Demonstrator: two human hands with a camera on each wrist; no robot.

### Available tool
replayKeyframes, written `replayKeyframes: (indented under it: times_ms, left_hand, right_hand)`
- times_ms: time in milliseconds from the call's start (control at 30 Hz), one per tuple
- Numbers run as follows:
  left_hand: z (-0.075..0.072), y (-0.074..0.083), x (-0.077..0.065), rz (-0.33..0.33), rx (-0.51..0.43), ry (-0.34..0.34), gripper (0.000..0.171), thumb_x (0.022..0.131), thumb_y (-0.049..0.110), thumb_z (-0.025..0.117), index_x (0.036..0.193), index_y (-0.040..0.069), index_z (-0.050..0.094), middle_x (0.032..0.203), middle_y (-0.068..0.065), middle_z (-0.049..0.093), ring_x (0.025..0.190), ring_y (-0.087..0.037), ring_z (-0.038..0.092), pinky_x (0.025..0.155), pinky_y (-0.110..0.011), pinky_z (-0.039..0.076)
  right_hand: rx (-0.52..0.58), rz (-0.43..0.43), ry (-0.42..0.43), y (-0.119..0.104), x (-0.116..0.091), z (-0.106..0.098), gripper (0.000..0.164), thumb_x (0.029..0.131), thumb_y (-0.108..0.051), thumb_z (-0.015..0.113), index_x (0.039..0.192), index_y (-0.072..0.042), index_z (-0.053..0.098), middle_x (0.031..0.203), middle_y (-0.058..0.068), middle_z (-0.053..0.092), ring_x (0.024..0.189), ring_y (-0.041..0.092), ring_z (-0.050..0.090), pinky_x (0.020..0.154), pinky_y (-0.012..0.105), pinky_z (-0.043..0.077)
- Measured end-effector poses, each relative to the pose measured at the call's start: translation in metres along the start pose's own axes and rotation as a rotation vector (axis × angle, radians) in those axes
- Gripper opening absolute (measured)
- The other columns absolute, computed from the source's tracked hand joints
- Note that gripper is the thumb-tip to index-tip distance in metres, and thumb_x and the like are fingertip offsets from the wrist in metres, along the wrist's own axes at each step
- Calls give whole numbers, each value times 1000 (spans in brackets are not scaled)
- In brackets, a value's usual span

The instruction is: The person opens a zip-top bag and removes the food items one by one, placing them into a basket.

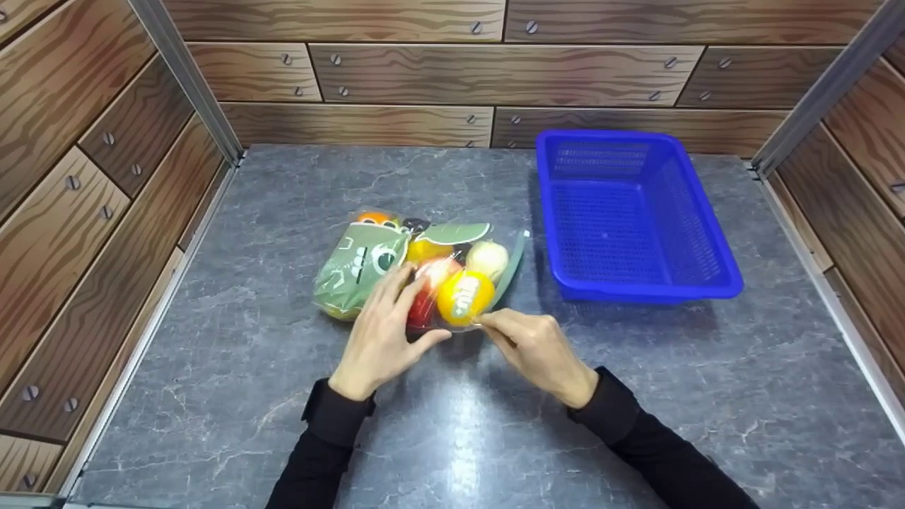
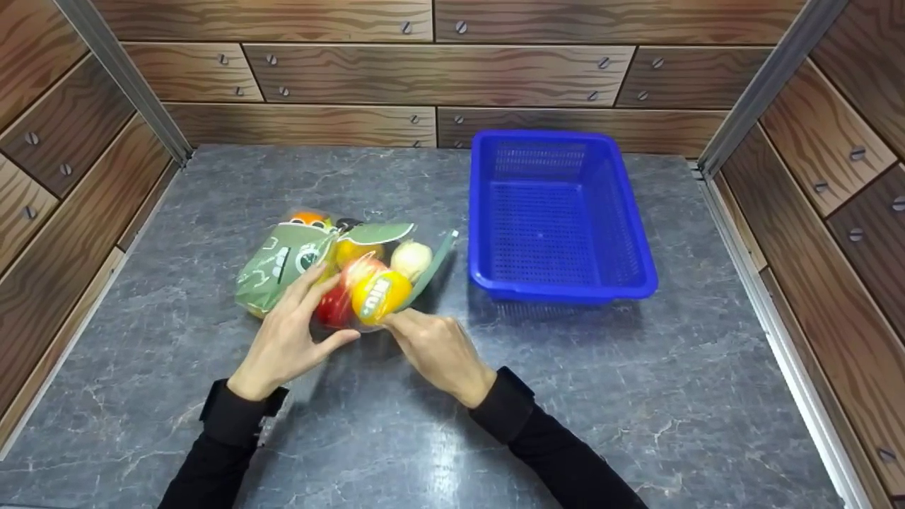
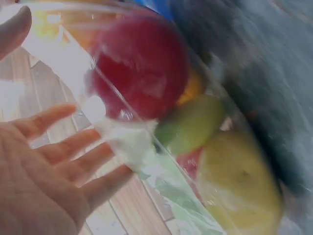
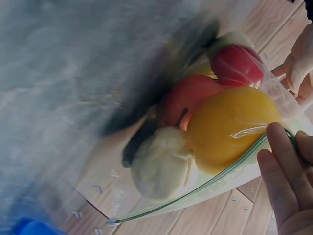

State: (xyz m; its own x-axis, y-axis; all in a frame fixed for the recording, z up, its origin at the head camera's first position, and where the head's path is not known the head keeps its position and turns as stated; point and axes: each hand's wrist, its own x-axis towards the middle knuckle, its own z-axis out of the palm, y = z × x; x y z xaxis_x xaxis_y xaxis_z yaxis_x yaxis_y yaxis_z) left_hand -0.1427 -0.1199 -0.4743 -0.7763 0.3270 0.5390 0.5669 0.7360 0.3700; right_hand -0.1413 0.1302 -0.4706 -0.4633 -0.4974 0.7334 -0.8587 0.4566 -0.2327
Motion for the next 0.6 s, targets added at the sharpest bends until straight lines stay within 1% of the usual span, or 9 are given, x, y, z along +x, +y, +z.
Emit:
replayKeyframes:
  times_ms: [133, 233, 300, 367, 467, 533, 600]
  left_hand:
    - [0, 13, 5, 99, -35, 57, 66, 79, 49, 77, 128, 9, 61, 141, -16, 53, 132, -32, 50, 111, -47, 41]
    - [1, 24, 8, 154, -8, 102, 57, 79, 44, 77, 124, 11, 64, 133, -12, 60, 123, -28, 57, 105, -42, 47]
    - [2, 30, 9, 182, 25, 160, 49, 80, 40, 78, 120, 13, 67, 127, -10, 64, 112, -25, 62, 96, -38, 53]
    - [3, 36, 10, 204, 51, 232, 38, 80, 32, 80, 113, 15, 71, 119, -8, 67, 99, -23, 66, 82, -33, 57]
    - [4, 42, 12, 232, 57, 326, 19, 81, 20, 79, 100, 17, 75, 105, -3, 71, 82, -19, 67, 63, -28, 57]
    - [5, 44, 11, 238, 51, 359, 10, 83, 16, 77, 93, 17, 75, 94, 0, 71, 73, -17, 65, 57, -26, 55]
    - [5, 45, 11, 230, 46, 371, 5, 86, 16, 74, 90, 16, 75, 85, 3, 69, 69, -14, 63, 55, -25, 53]
  right_hand:
    - [17, -26, 24, -5, 7, -4, 23, 78, 2, 77, 98, -7, 74, 88, 2, 76, 77, 12, 73, 72, 17, 57]
    - [39, -38, 49, -9, 11, -8, 19, 81, -1, 75, 100, -7, 74, 88, 3, 76, 78, 13, 73, 73, 19, 57]
    - [55, -38, 71, -12, 14, -10, 20, 81, -1, 75, 100, -7, 74, 88, 3, 76, 78, 13, 73, 73, 19, 57]
    - [71, -38, 98, -14, 18, -13, 21, 81, 0, 75, 100, -7, 74, 88, 3, 76, 77, 14, 73, 73, 19, 57]
    - [99, -28, 142, -17, 21, -16, 28, 74, 5, 78, 100, -7, 75, 88, 4, 76, 77, 14, 73, 74, 19, 57]
    - [111, -23, 161, -18, 23, -17, 30, 72, 5, 80, 100, -7, 75, 88, 4, 76, 78, 14, 73, 74, 19, 57]
    - [116, -15, 164, -16, 24, -19, 30, 72, 1, 82, 100, -6, 75, 89, 4, 76, 79, 14, 73, 75, 18, 57]
